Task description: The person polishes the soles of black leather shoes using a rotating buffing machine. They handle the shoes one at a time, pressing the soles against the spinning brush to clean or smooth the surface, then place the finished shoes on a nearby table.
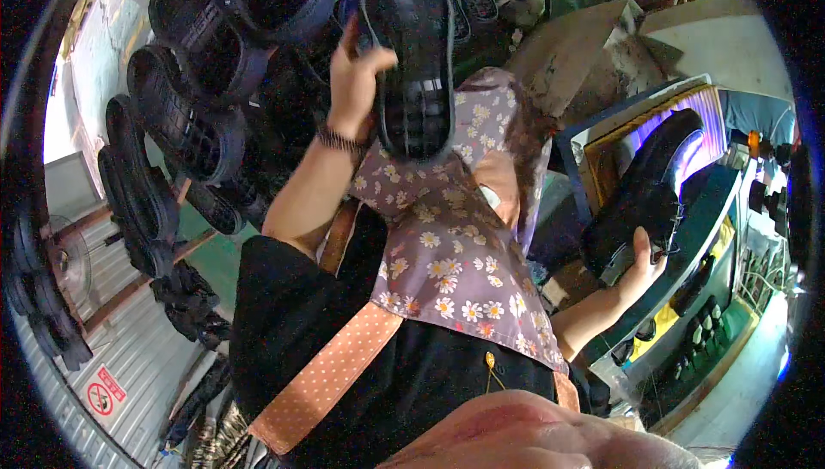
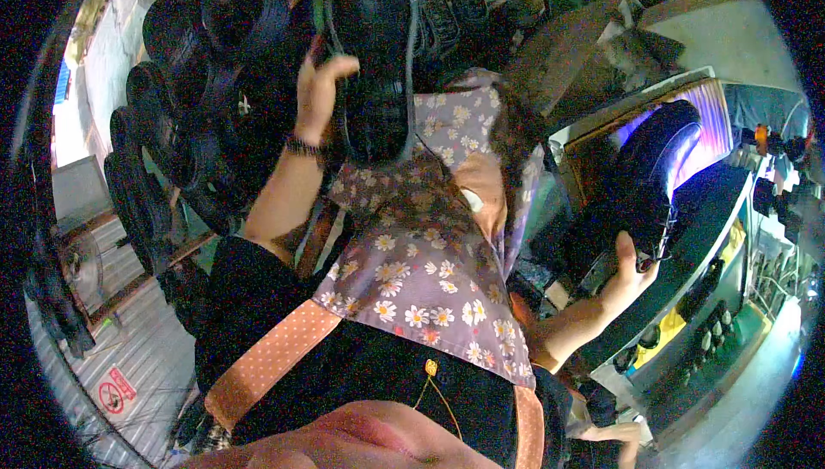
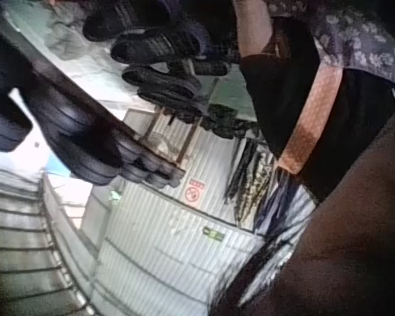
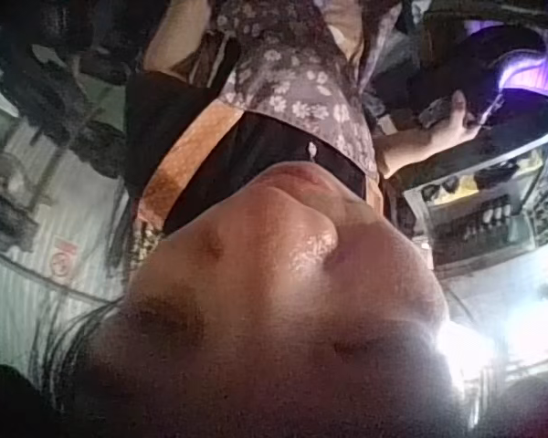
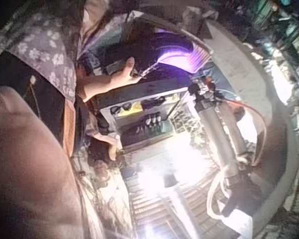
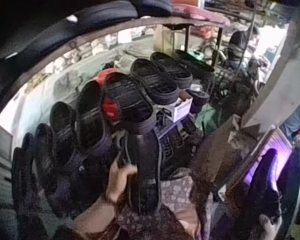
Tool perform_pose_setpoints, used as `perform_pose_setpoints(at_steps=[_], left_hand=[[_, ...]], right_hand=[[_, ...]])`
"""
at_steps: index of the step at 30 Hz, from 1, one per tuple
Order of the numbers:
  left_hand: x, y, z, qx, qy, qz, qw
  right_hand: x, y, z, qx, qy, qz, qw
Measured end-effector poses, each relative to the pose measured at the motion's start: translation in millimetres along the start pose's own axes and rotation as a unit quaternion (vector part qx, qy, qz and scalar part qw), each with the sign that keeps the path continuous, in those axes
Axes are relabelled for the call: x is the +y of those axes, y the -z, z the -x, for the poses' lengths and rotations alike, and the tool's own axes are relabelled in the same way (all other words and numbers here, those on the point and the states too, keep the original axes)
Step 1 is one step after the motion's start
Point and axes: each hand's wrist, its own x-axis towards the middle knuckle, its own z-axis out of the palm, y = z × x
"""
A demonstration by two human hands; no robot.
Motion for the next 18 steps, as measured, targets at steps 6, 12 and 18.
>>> perform_pose_setpoints(at_steps=[6, 12, 18], left_hand=[[-22.3, 11.8, -85.3, 0.168, -0.112, -0.442, 0.874], [-20.9, 82.9, -44.2, 0.209, -0.199, -0.518, 0.805], [-60.1, 77.0, -14.3, 0.163, -0.167, -0.604, 0.762]], right_hand=[[-4.3, -10.7, 12.0, -0.016, 0.051, 0.005, 0.999], [10.6, -4.5, 3.4, -0.014, 0.013, -0.024, 1.000], [12.5, 2.4, -7.5, -0.055, -0.007, -0.056, 0.997]])
